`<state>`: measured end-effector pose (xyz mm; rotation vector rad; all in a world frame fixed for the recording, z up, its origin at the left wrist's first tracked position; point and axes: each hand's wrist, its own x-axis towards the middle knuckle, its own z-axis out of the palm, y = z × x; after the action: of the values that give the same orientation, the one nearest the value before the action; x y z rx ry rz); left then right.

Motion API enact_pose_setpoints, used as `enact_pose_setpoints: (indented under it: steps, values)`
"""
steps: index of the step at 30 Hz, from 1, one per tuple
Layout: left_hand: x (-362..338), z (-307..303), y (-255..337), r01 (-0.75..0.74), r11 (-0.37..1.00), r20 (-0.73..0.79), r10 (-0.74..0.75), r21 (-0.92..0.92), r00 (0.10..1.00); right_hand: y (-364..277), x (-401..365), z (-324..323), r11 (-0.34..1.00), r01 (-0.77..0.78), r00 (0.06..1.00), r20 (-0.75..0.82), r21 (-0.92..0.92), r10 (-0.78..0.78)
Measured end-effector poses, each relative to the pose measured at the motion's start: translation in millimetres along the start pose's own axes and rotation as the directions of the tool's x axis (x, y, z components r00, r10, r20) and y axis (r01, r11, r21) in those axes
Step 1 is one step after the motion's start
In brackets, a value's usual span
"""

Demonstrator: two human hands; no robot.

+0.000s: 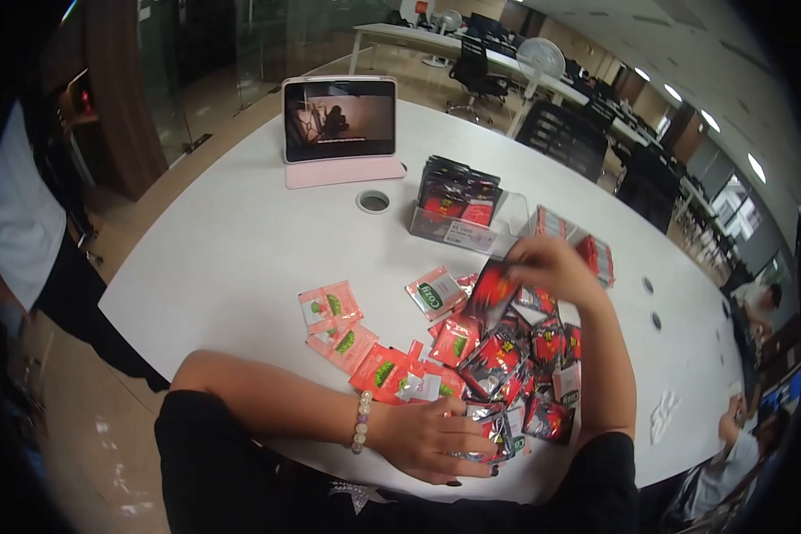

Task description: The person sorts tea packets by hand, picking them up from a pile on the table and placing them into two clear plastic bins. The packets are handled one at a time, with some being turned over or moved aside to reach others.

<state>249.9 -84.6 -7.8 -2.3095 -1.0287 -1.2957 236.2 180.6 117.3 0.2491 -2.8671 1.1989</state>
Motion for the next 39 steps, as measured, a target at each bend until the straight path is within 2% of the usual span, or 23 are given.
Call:
enact_pose_setpoints:
  steps: [1,2,3,5,8,9,11,14,17,19,22,25,26,29,30,33,36,37,39]
  values:
    - [-0.7,-0.5,0.4,-0.009,1.0,-0.003,0.009,-0.005,1.0,9.3,7.0,-10.3,0.997,-0.045,0.972,-0.227,0.067,0.059]
    - [-2.0,-0.4,0.7,-0.013,1.0,0.004,0.013,-0.009,1.0,24.0,19.3,-24.1,0.999,0.016,0.925,-0.381,0.032,-0.003]
    - [-2.2,-1.4,0.8,-0.02,1.0,0.003,0.02,-0.009,1.0,24.7,28.5,-34.7,0.99,0.051,0.877,-0.468,-0.129,-0.106]
    - [-0.7,-3.2,0.7,-0.036,0.999,0.005,0.036,-0.022,0.999,21.4,44.6,-43.8,0.949,-0.084,0.82,-0.562,-0.305,-0.108]
    - [-1.0,-3.1,2.8,-0.037,0.999,-0.022,0.036,-0.033,0.999,53.6,73.2,-34.6,0.86,-0.163,0.841,-0.525,-0.483,-0.136]
    - [-1.2,-2.9,3.1,-0.041,0.999,-0.027,0.041,-0.032,0.999,52.3,79.7,-23.2,0.866,-0.262,0.861,-0.508,-0.425,0.011]
    - [-1.5,-3.3,3.7,-0.047,0.999,-0.033,0.046,-0.025,0.998,72.7,89.1,0.4,0.863,-0.203,0.898,-0.439,-0.462,-0.024]
    - [-1.2,-2.2,4.3,-0.057,0.998,-0.055,0.056,-0.011,0.997,76.7,95.5,15.5,0.817,-0.26,0.91,-0.414,-0.514,0.029]
    - [-2.0,-4.3,3.3,-0.038,0.998,-0.033,0.037,-0.058,0.999,56.4,82.8,15.4,0.925,-0.103,0.848,-0.519,-0.367,-0.111]
    - [-3.2,-1.9,2.2,-0.04,0.997,-0.042,0.037,-0.066,0.998,30.6,63.0,15.5,0.916,-0.222,0.826,-0.564,-0.334,-0.006]
    - [-5.3,3.4,2.6,-0.028,0.996,-0.047,0.024,-0.085,0.999,44.9,33.5,8.0,0.908,-0.182,0.863,-0.504,-0.378,-0.037]
    - [16.6,-9.9,-2.4,-0.097,0.994,-0.121,0.104,0.058,0.987,57.2,0.1,9.6,0.913,-0.141,0.86,-0.505,-0.383,-0.079]
    - [1.7,-0.1,-2.3,-0.051,0.999,0.018,0.051,0.002,0.999,54.0,-7.9,12.1,0.917,-0.17,0.851,-0.523,-0.36,-0.048]
    - [6.9,-0.9,-1.0,-0.049,0.998,0.051,0.048,0.025,0.998,48.4,-23.5,12.6,0.921,-0.216,0.844,-0.537,-0.324,0.01]
    - [11.4,2.4,-3.1,-0.059,0.998,-0.004,0.059,-0.001,0.998,50.4,-26.2,10.7,0.93,-0.181,0.844,-0.536,-0.319,-0.019]
    - [15.1,-4.2,3.4,0.011,1.0,0.033,-0.011,0.007,0.999,34.7,-29.2,6.4,0.942,-0.141,0.815,-0.576,-0.304,-0.063]
    - [28.0,-3.3,6.1,0.134,0.984,0.213,-0.106,-0.12,0.971,23.8,-34.2,5.4,0.931,-0.142,0.802,-0.591,-0.337,-0.092]
    - [29.7,-4.3,5.8,0.092,0.993,0.148,-0.081,-0.069,0.986,21.6,-35.3,5.9,0.927,-0.132,0.81,-0.578,-0.351,-0.103]
    - [28.5,-0.4,6.2,0.06,0.998,0.13,-0.055,-0.035,0.99,19.6,-37.4,6.4,0.917,-0.118,0.825,-0.552,-0.381,-0.123]
